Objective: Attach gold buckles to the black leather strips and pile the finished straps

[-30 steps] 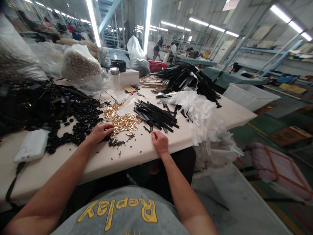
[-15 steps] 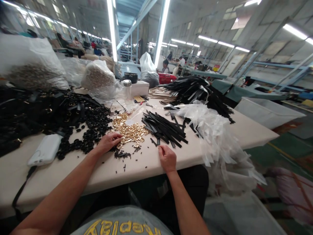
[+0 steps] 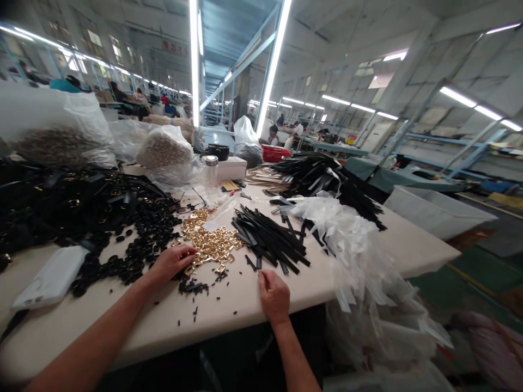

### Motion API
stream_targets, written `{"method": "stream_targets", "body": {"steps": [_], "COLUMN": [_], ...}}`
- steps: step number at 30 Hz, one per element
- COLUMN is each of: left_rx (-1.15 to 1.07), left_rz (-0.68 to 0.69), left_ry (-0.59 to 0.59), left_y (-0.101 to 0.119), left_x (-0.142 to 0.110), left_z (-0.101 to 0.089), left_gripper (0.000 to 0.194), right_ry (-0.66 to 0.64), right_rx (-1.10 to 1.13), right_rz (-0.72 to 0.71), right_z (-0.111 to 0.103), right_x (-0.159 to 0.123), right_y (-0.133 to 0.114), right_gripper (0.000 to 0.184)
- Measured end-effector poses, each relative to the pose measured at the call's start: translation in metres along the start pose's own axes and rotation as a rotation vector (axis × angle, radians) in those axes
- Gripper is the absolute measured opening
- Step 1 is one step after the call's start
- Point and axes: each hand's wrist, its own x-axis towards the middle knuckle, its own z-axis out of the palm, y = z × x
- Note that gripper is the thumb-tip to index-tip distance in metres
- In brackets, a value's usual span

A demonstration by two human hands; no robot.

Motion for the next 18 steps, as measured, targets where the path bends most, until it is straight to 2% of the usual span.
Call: {"method": "stream_targets", "body": {"steps": [5,9,11,14,18], "left_rx": [0.02,0.017,0.006,0.008,0.016], "left_rz": [0.02,0.025,0.03,0.025,0.019], "left_ry": [-0.023,-0.02,-0.01,-0.011,-0.028], "left_y": [0.0,-0.001,-0.002,-0.001,0.0], "left_x": [0.0,0.0,0.001,0.002,0.003], "left_z": [0.001,0.002,0.002,0.001,0.0], "left_gripper": [0.024,0.022,0.021,0.02,0.019], "right_ry": [-0.04,-0.042,-0.026,-0.049,-0.071], "right_rx": [0.078,0.212,0.125,-0.128,-0.303], "right_rz": [0.088,0.143,0.069,-0.058,-0.058], "right_z": [0.0,-0.001,0.001,0.01,0.033], "right_x": [0.003,0.028,0.049,0.078,0.096], "right_y": [0.0,-0.004,-0.009,-0.016,-0.018], "right_gripper": [0.022,0.023,0.022,0.018,0.01]}}
